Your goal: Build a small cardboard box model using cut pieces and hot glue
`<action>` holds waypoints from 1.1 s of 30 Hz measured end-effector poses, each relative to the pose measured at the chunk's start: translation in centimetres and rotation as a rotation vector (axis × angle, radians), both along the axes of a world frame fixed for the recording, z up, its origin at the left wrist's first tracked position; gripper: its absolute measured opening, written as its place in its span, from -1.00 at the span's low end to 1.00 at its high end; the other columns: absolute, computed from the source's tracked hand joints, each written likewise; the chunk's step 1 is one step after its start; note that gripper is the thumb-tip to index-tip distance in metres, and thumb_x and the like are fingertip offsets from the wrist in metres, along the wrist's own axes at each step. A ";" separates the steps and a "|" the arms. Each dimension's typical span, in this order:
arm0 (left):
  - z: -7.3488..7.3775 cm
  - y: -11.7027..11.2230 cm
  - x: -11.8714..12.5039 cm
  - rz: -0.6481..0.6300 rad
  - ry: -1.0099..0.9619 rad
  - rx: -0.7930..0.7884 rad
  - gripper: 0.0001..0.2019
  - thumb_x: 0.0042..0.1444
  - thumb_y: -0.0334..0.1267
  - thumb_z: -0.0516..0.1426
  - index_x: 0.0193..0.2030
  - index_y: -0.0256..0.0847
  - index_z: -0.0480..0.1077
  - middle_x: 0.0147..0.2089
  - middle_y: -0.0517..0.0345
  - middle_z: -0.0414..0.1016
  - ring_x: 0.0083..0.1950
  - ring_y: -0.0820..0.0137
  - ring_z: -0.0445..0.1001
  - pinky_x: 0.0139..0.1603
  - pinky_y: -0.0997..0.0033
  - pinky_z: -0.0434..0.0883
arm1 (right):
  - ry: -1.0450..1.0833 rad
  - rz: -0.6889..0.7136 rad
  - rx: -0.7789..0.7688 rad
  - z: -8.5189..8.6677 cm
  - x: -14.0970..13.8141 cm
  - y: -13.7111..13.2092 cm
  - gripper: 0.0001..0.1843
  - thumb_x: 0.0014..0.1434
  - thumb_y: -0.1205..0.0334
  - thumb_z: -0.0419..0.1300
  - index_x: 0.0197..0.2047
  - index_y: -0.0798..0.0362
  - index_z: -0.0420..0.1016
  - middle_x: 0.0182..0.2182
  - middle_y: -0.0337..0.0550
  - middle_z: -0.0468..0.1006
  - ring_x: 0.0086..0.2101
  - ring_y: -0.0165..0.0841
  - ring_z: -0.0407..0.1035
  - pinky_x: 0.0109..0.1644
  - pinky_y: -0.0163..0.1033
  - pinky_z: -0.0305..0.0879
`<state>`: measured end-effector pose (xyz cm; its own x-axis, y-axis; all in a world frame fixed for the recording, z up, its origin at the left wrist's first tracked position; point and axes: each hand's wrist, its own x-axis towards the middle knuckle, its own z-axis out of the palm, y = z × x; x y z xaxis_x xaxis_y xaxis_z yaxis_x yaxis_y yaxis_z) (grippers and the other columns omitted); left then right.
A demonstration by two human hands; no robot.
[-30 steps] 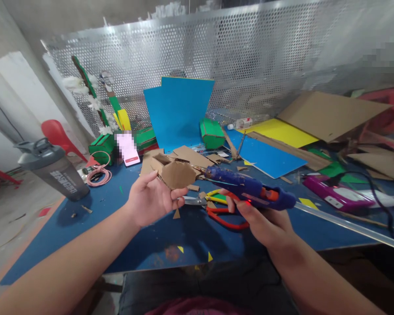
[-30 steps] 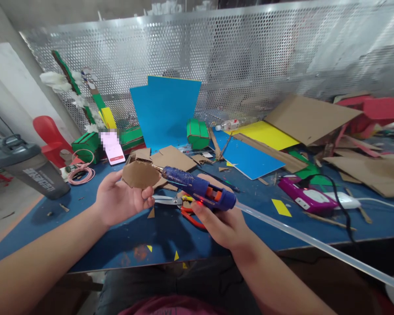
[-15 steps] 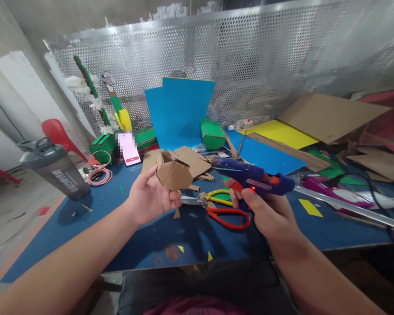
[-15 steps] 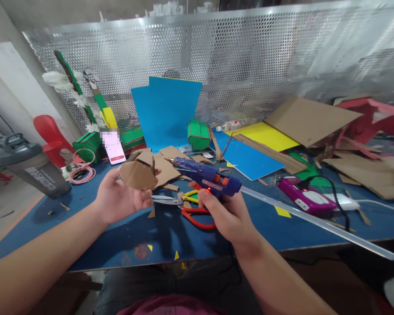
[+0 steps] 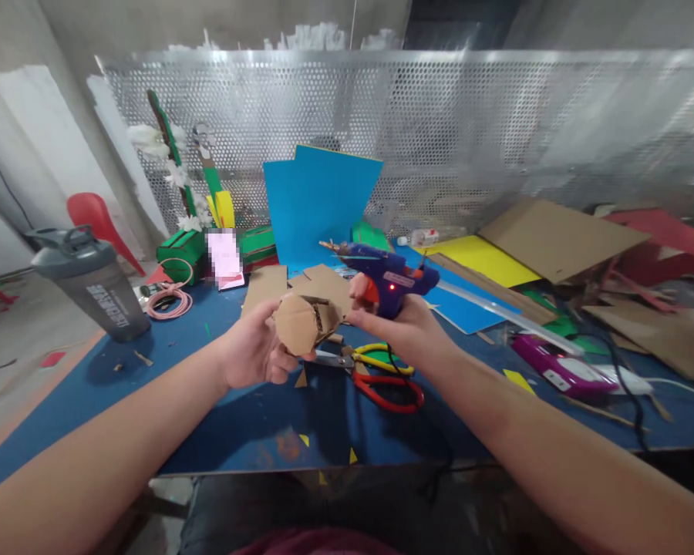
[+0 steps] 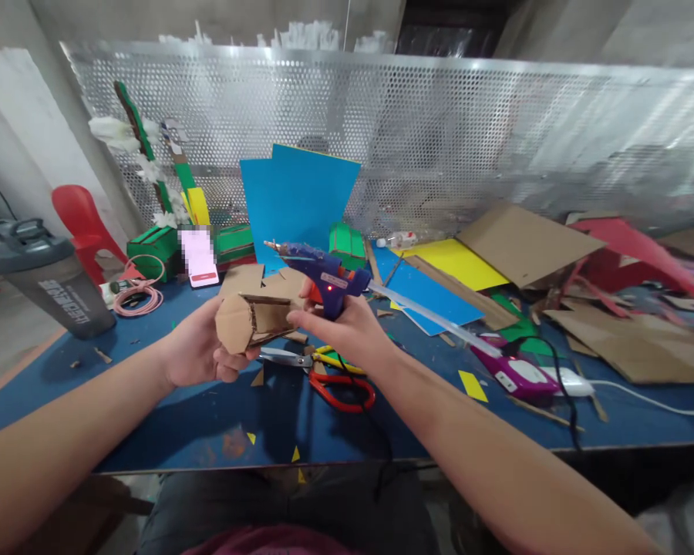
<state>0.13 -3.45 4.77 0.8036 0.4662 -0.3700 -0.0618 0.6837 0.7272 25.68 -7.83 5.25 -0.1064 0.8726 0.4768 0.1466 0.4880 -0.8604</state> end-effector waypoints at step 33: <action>-0.1 -0.8 0.0 0.283 0.253 0.929 -0.39 0.31 0.40 0.12 -0.29 -0.18 0.53 -0.21 0.02 0.57 -0.25 0.31 0.45 -0.38 0.40 0.27 | 0.026 -0.072 -0.035 -2.9 -0.9 0.1 -0.66 0.11 0.00 0.47 -0.16 0.02 0.59 -0.45 -0.23 0.58 -0.42 -0.30 0.47 -0.28 -0.15 0.50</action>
<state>0.15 -4.22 4.66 0.5666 0.8188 0.0930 0.0960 -0.1777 0.9794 24.80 -7.78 2.32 -0.0308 0.8938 0.4474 0.1574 0.4463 -0.8809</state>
